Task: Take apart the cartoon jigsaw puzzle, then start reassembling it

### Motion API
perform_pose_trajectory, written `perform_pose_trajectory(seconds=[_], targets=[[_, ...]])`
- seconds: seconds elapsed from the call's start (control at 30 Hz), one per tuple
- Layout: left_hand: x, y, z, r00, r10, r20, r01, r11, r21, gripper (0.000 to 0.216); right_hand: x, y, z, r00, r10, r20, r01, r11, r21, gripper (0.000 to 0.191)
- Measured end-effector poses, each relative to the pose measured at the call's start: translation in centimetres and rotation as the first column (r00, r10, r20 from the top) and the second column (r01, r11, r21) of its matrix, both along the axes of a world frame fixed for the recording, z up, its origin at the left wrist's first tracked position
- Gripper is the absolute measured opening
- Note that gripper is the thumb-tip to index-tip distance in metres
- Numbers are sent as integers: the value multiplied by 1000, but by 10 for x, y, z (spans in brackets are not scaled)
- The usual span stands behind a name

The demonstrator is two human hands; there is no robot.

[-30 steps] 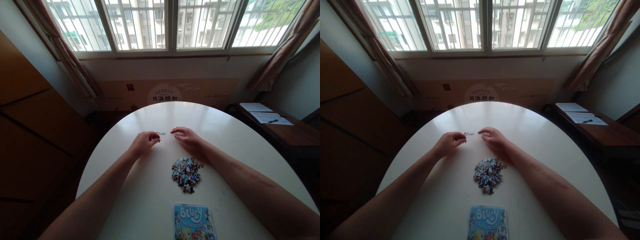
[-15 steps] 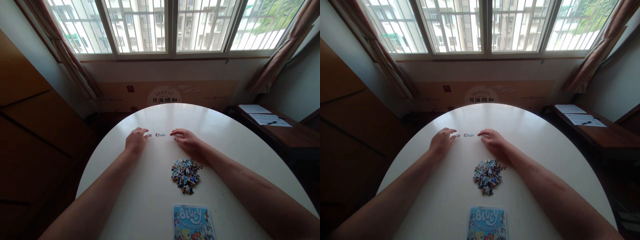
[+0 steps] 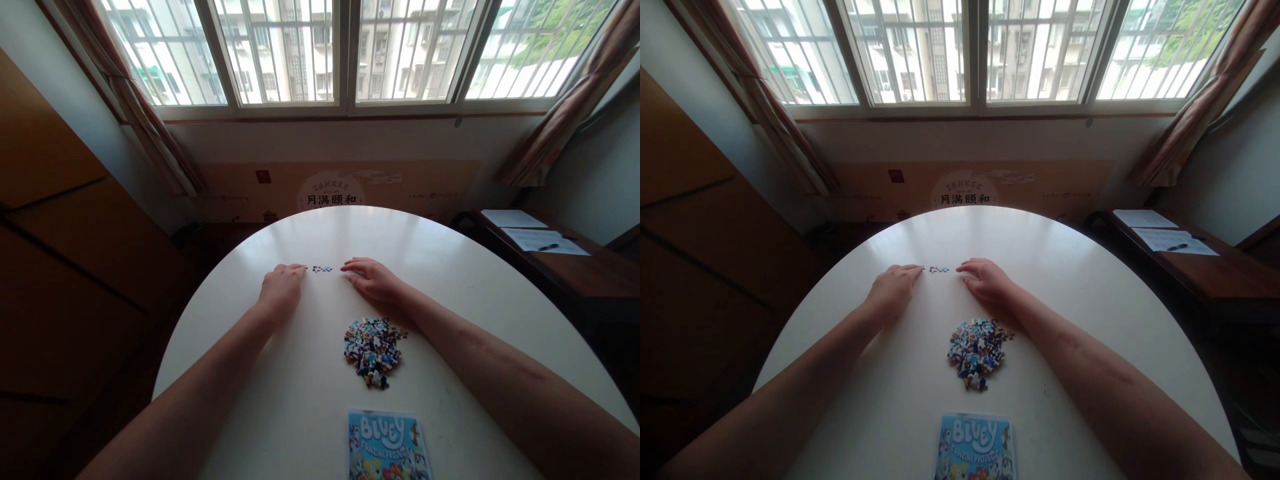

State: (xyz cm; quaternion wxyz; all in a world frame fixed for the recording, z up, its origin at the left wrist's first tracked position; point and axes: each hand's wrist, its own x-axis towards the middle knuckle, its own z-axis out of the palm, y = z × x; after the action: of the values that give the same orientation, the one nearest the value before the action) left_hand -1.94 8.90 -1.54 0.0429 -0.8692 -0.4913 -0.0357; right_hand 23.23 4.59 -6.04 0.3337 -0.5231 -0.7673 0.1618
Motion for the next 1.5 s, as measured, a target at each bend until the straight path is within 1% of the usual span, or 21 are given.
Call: perform_pose_trajectory(seconds=[0.23, 0.53, 0.9, 1.23, 1.5], targets=[[-1, -2, -2, 999, -25, 41, 25, 1000, 9, 54, 0, 0, 1, 999, -5, 39, 4, 1000, 31, 27], [4, -3, -5, 999, -11, 38, 11, 1000, -7, 57, -2, -2, 4, 997, 8, 71, -14, 997, 76, 26], [9, -8, -4, 995, -12, 103, 15, 1000, -27, 56, -1, 0, -2, 996, 3, 93, -13, 994, 107, 27], [6, -4, -3, 995, -36, 98, 41, 998, -44, 56, -2, -1, -1, 993, 8, 115, -24, 991, 134, 27], [6, -5, -3, 995, -28, 100, 33, 998, -57, 58, -2, -1, -1, 992, 10, 124, -27, 990, 135, 27]])
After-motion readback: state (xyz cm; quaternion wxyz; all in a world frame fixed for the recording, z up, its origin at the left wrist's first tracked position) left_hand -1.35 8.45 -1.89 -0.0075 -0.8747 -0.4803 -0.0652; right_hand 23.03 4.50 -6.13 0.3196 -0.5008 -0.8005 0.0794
